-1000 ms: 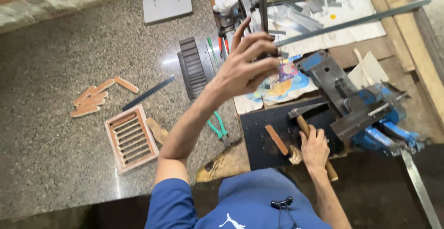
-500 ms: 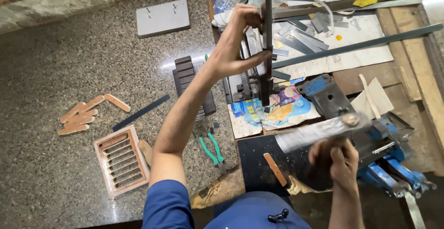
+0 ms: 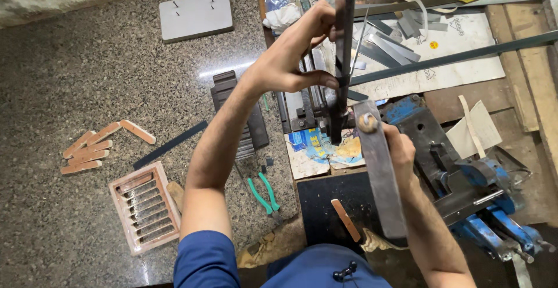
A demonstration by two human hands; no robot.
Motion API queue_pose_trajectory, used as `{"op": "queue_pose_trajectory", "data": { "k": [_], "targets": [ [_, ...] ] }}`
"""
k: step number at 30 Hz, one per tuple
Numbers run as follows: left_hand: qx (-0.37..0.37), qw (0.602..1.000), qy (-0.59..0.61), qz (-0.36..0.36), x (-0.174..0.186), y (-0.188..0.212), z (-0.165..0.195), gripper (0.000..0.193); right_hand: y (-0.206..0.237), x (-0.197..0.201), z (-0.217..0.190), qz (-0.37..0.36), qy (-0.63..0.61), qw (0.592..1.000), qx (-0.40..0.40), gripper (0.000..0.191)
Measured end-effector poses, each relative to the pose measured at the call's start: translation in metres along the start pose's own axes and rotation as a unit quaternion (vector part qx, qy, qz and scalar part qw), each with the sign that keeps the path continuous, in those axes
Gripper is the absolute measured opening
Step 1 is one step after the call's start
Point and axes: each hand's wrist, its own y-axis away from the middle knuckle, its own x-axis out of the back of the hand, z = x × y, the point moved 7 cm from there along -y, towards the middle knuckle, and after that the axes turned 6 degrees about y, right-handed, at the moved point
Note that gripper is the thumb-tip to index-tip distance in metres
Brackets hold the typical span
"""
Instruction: The person repeatedly cuts small wooden pieces using a manual miter saw. They place each piece into the saw, pull the handle to cut, remove the piece, and inspect it before repeating the process with additional pieces.
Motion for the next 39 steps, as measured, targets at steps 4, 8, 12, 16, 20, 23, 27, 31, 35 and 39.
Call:
{"op": "queue_pose_trajectory", "data": {
  "k": [4, 8, 12, 16, 20, 23, 27, 31, 35, 39],
  "targets": [
    [-0.012, 1.000, -0.012, 0.000, 0.002, -0.001, 0.000, 0.075, -0.016, -0.003, -0.008, 0.045, -0.021, 0.993, 0.109, 0.023],
    [-0.002, 1.000, -0.022, 0.003, 0.003, -0.002, -0.003, 0.077, -0.037, -0.009, -0.018, 0.037, 0.125, 0.982, 0.134, 0.008],
    [-0.009, 1.000, 0.006, -0.003, 0.002, -0.002, -0.003, 0.074, -0.052, 0.002, -0.036, 0.018, 0.148, 0.987, 0.062, 0.012],
    [-0.038, 0.999, -0.017, -0.005, 0.003, -0.003, 0.000, 0.079, -0.047, 0.010, -0.046, 0.000, -0.043, 0.996, -0.074, 0.015],
    [-0.047, 0.999, -0.008, -0.013, 0.004, -0.006, 0.000, 0.077, -0.059, 0.002, -0.043, -0.001, -0.005, 0.996, -0.084, 0.019],
    [-0.035, 0.999, -0.009, -0.004, 0.003, -0.006, 0.000, 0.077, -0.072, -0.006, -0.035, -0.011, 0.024, 0.996, -0.080, 0.026],
    [-0.025, 1.000, 0.011, -0.003, 0.003, -0.002, 0.001, 0.078, -0.064, -0.005, -0.037, -0.009, 0.017, 0.998, -0.068, 0.034],
    [-0.024, 1.000, 0.012, -0.005, 0.006, -0.004, -0.002, 0.078, -0.045, 0.010, -0.049, 0.045, -0.141, 0.989, 0.006, 0.041],
    [-0.040, 0.999, -0.006, -0.001, 0.003, -0.003, -0.004, 0.083, -0.049, 0.005, -0.043, 0.038, 0.011, 0.998, 0.055, 0.027],
    [-0.017, 1.000, -0.006, -0.003, 0.001, -0.003, -0.011, 0.084, -0.050, 0.002, -0.039, 0.025, 0.177, 0.982, 0.059, 0.010]
  ]
}}
